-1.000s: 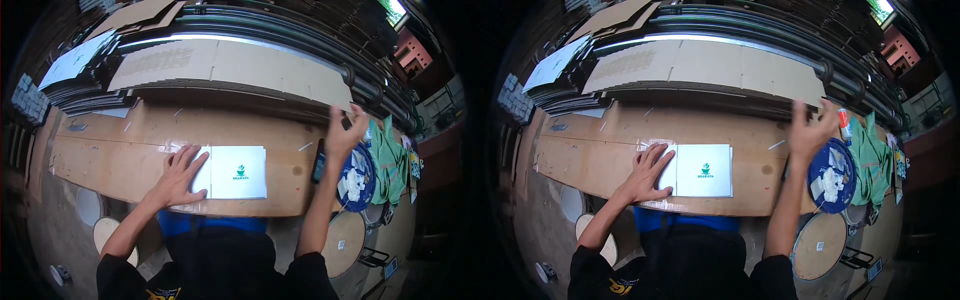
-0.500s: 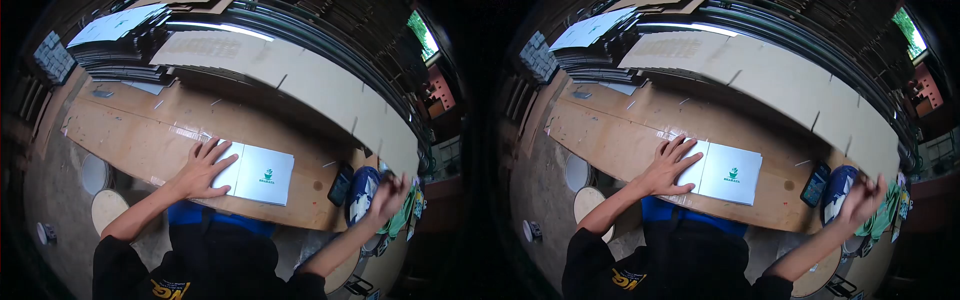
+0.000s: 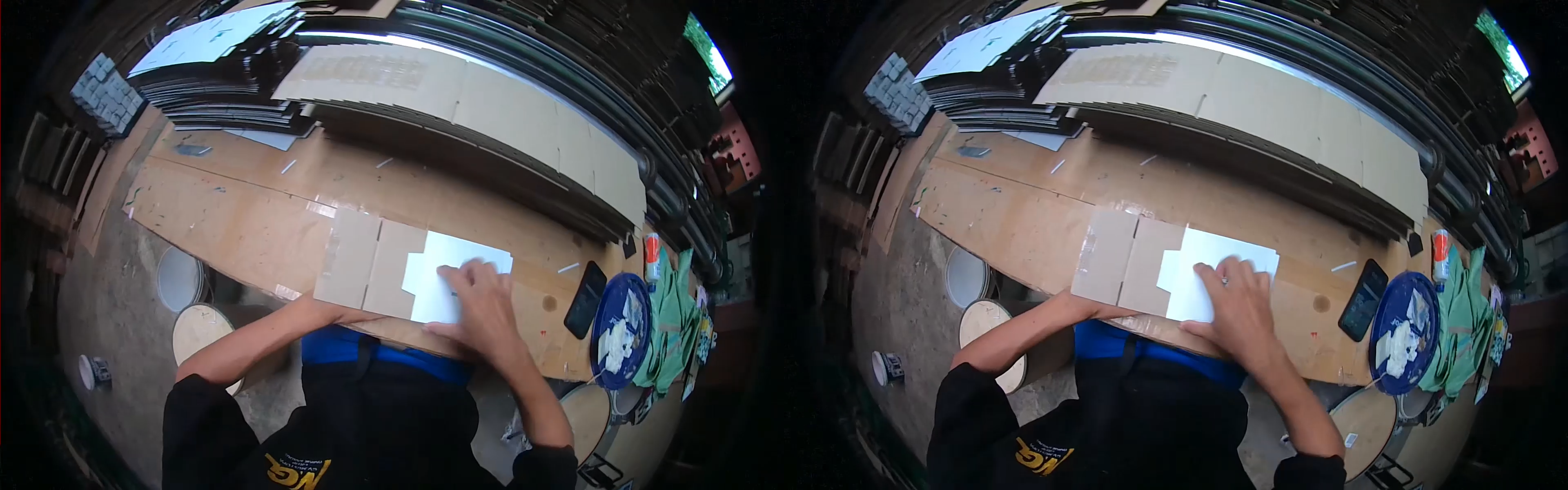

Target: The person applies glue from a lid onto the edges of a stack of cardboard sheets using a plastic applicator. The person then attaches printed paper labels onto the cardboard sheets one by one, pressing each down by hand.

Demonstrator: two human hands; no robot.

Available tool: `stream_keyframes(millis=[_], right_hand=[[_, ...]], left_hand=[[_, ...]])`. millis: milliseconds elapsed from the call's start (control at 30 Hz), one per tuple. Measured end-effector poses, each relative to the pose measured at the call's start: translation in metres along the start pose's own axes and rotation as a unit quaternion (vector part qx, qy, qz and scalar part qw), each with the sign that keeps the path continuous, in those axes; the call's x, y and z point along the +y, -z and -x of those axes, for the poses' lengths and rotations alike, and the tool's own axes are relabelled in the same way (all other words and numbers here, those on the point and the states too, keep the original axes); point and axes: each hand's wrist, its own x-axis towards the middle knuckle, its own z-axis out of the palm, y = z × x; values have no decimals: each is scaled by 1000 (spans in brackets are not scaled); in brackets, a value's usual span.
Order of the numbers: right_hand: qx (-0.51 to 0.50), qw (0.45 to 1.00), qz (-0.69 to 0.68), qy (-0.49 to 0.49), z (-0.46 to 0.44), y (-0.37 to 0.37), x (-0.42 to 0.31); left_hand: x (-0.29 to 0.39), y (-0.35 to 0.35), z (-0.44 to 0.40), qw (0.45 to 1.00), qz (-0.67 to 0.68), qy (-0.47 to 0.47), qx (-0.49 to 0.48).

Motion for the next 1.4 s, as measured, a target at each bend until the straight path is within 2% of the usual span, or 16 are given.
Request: stream_keyframes(millis=[67,100,167,233,367,433,467,533,567,633,667,733,800,1000,1067,1400], right_hand=[[84,986,135,54,-7,9,4],[36,993,91,67,-17,2,17],[31,994,81,68,-23,-5,27],[23,995,75,62,-25,-4,31],[46,995,52,67,-24,-12,37],[59,995,46,74,-22,-18,41],[67,993,45,82,-21,-21,42],[81,993,41,79,-19,-25,44],[89,992,25,87,-18,-26,45],[91,991,5,97,-17,-26,46],[86,991,4,100,-16,-26,47],[87,991,13,97,-18,-26,47],[85,991,23,104,-18,-26,45],[106,990,2,89,-16,-27,46],[97,991,9,91,-17,-26,48],[100,991,2,90,-17,-29,51]], left_hand=[[-4,-4,6,999,18,11,-28],[-6,-8,9,999,33,16,-37],[-7,-7,9,998,48,18,-46],[0,-4,5,989,118,66,-62],[0,-5,5,989,106,49,-93],[10,9,-1,968,146,161,-127],[15,23,1,968,146,156,-133],[18,52,11,973,-35,171,-155],[15,55,18,973,-33,163,-159],[15,56,33,973,92,195,-85],[20,58,28,971,94,201,-84],[31,64,-2,985,73,86,-128],[28,60,-30,991,27,47,-126],[10,41,-44,981,25,46,-187],[12,39,-44,986,-2,34,-165],[8,44,-43,982,-1,42,-183]])
